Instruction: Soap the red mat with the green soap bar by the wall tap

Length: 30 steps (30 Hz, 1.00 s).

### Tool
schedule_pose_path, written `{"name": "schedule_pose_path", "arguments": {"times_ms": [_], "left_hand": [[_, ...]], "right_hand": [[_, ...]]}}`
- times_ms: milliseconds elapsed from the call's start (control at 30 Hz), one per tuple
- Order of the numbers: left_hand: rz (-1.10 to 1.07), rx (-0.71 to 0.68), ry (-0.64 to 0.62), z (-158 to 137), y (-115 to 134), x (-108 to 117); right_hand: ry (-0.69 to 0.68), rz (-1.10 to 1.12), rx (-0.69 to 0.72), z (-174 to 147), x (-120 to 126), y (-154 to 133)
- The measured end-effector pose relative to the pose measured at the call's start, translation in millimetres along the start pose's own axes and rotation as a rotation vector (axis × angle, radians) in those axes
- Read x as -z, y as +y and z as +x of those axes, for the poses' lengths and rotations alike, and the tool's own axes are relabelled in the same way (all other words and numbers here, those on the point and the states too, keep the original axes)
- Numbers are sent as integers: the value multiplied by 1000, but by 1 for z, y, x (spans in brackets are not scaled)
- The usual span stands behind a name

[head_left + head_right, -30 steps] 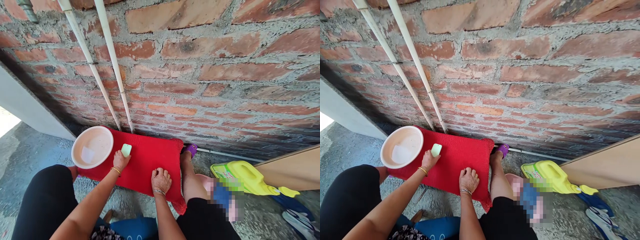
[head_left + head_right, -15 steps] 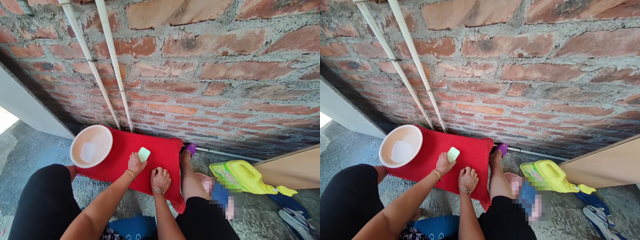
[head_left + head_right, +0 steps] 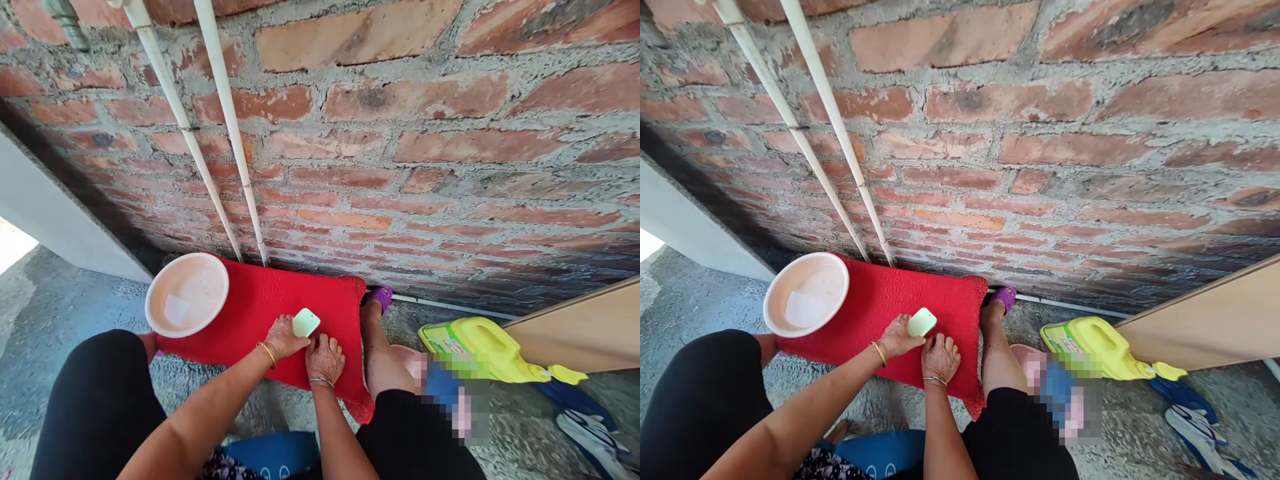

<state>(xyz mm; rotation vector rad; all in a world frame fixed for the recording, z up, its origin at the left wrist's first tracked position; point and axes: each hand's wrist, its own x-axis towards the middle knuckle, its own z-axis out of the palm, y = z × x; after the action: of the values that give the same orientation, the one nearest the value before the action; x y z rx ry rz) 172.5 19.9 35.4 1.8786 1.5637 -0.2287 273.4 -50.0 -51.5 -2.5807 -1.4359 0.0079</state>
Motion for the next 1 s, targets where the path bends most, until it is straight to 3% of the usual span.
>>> {"name": "schedule_pose_path", "arguments": {"times_ms": [267, 400, 533, 767, 867, 1000], "left_hand": [[237, -13, -71, -77, -98, 38], [262, -23, -123, -103, -130, 42], [290, -53, -120, -107, -139, 39], [344, -304, -103, -114, -134, 42], [327, -397, -64, -122, -132, 49], [307, -478, -58, -131, -131, 56]], "right_hand": [[-58, 26, -19, 5, 14, -6], [-136, 46, -40, 7, 23, -7], [-174, 113, -27, 1, 34, -13], [-551, 421, 521, -46, 64, -61], [-620, 391, 577, -69, 69, -77], [-547, 354, 576, -88, 66, -78]]}}
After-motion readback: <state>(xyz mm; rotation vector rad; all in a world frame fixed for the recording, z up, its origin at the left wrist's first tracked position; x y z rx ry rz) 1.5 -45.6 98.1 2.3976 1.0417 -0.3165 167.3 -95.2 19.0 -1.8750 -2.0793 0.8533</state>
